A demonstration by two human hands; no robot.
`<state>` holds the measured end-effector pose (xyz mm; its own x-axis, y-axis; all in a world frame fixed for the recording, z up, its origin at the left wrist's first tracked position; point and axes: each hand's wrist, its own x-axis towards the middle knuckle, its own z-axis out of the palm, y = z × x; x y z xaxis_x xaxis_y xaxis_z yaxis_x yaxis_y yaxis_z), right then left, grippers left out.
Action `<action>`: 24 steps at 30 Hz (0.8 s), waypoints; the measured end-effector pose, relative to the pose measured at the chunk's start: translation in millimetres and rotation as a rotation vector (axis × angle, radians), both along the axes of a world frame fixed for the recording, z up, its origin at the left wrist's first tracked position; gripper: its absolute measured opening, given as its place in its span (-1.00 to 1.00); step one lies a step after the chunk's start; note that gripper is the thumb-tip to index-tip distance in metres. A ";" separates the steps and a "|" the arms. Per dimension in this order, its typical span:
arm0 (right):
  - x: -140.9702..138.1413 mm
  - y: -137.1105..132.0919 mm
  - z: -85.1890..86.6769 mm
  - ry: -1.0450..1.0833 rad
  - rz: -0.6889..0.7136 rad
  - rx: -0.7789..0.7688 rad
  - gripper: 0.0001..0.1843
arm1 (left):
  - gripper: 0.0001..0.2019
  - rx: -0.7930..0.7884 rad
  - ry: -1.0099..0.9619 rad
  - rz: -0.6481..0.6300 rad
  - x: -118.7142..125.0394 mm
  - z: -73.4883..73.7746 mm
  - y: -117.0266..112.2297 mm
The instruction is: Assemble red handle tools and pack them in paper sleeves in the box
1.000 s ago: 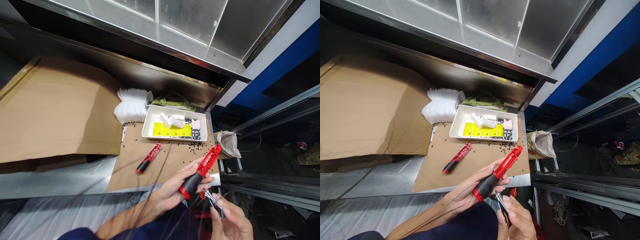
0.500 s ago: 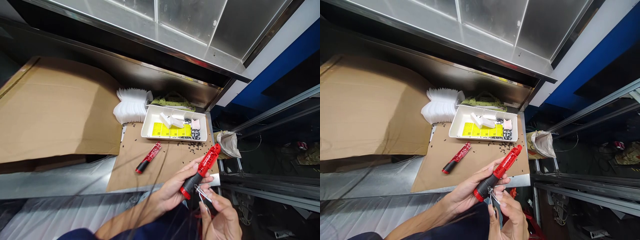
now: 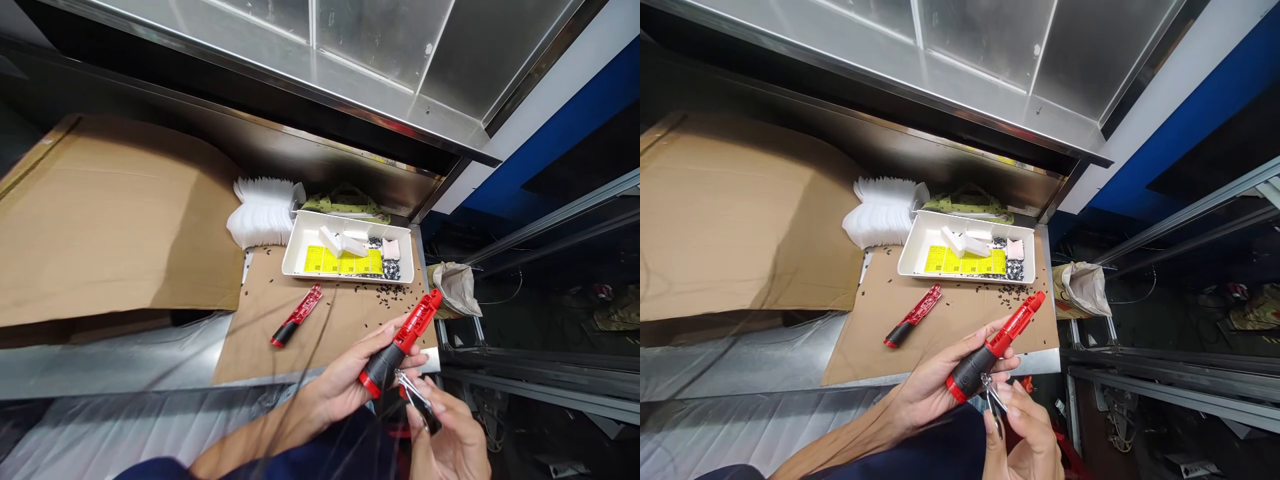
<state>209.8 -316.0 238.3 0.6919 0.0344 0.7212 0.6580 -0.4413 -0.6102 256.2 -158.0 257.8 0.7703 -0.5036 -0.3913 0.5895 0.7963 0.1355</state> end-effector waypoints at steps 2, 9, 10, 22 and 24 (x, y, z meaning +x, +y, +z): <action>1.0 2.0 -0.1 0.007 -0.017 -0.017 -0.71 | -0.39 0.001 -0.006 0.002 -0.4 -0.1 0.0; 1.0 16.3 5.8 0.008 -0.008 0.001 -0.72 | -0.38 0.021 -0.060 0.011 -2.9 0.3 -1.5; 0.2 18.0 8.2 0.010 -0.021 0.030 -0.76 | -0.40 0.028 -0.060 0.008 -2.7 0.3 -1.7; 98.7 -12.1 -102.6 0.844 -0.254 -0.554 -0.67 | -0.56 0.402 0.133 0.305 5.0 -39.0 74.2; 114.7 -2.8 -129.4 0.896 -0.243 -0.673 -0.64 | -0.56 0.383 0.165 0.322 -1.1 -50.7 85.9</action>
